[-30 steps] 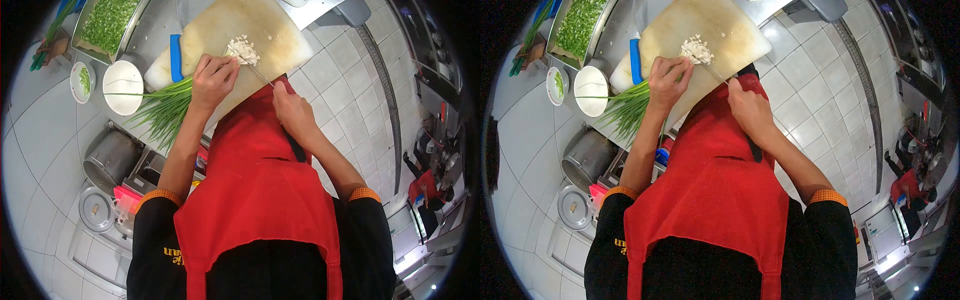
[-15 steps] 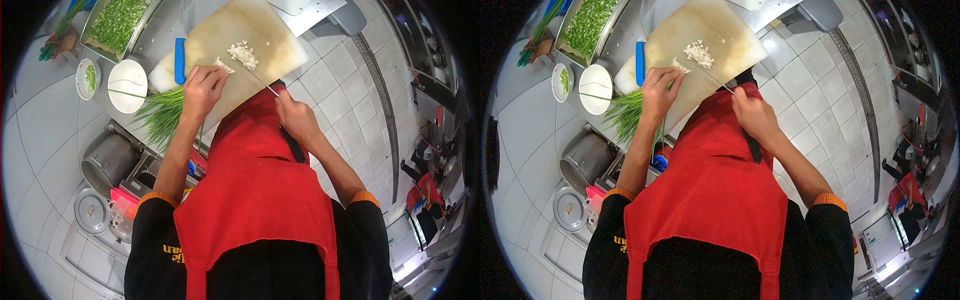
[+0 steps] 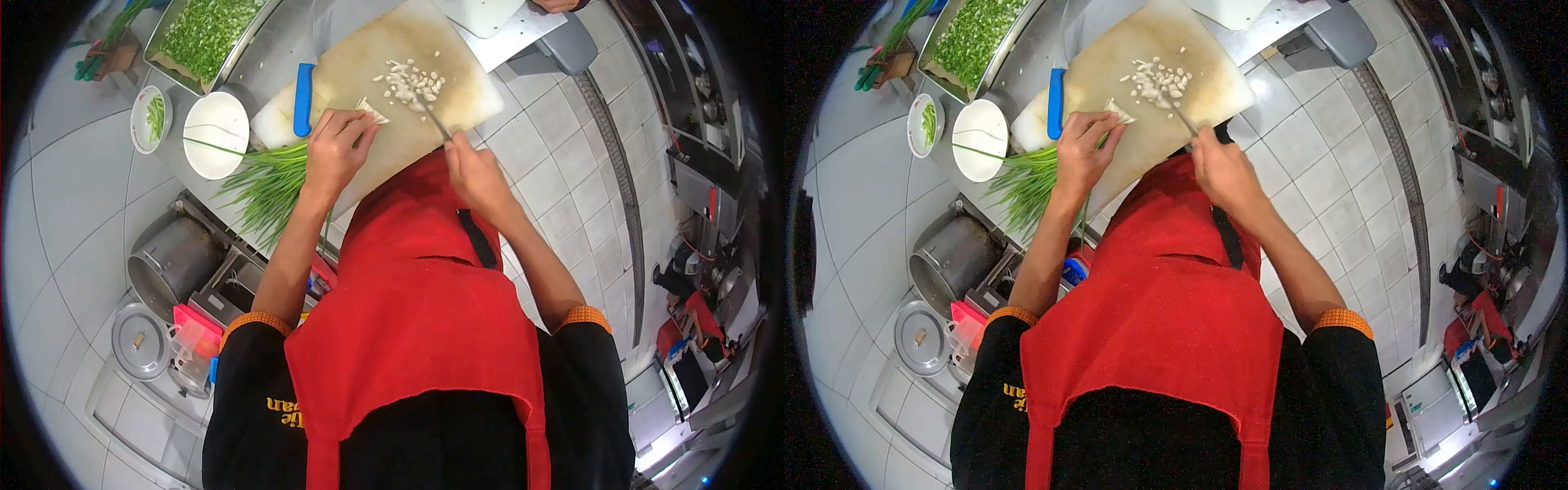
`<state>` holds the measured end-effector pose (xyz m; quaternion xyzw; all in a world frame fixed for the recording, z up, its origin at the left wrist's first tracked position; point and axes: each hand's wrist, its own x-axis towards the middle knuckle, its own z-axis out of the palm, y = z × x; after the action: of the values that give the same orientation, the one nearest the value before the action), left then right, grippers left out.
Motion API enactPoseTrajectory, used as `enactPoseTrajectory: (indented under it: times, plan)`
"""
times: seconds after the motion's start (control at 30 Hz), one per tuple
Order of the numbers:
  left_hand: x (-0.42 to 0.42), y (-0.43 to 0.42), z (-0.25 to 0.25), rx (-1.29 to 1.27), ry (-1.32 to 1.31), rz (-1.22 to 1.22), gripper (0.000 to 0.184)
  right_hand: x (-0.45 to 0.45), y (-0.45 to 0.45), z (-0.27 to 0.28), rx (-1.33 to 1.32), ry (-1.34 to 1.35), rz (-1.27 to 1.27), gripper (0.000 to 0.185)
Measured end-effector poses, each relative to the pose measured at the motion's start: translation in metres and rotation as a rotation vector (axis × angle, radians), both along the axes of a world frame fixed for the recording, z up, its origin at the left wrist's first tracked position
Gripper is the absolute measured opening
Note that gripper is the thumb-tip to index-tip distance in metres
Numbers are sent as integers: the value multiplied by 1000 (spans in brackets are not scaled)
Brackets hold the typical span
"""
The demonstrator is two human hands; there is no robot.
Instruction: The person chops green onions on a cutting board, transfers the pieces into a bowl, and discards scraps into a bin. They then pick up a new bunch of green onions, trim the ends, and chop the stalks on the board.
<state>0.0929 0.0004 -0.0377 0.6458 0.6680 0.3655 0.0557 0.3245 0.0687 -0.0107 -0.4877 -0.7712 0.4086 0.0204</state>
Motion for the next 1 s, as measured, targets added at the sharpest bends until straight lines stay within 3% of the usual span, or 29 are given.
enactPoseTrajectory:
  times: [0.27, 0.57, 0.8, 1.0]
  plan:
    - [1, 0, 1, -3, 0, 6, 16, 0, -14, 12, 46, -41, 77, 17]
    - [2, 1, -1, -2, -11, 13, 16, 5, 2, 2, 53, -67, -66, 19]
    - [1, 10, 7, -64, -67, 4, 22, 0, -10, 4, 54, -34, -9, 20]
    - [-7, 34, 32, -136, -84, -34, 22, 4, 7, 10, 59, 72, -203, 23]
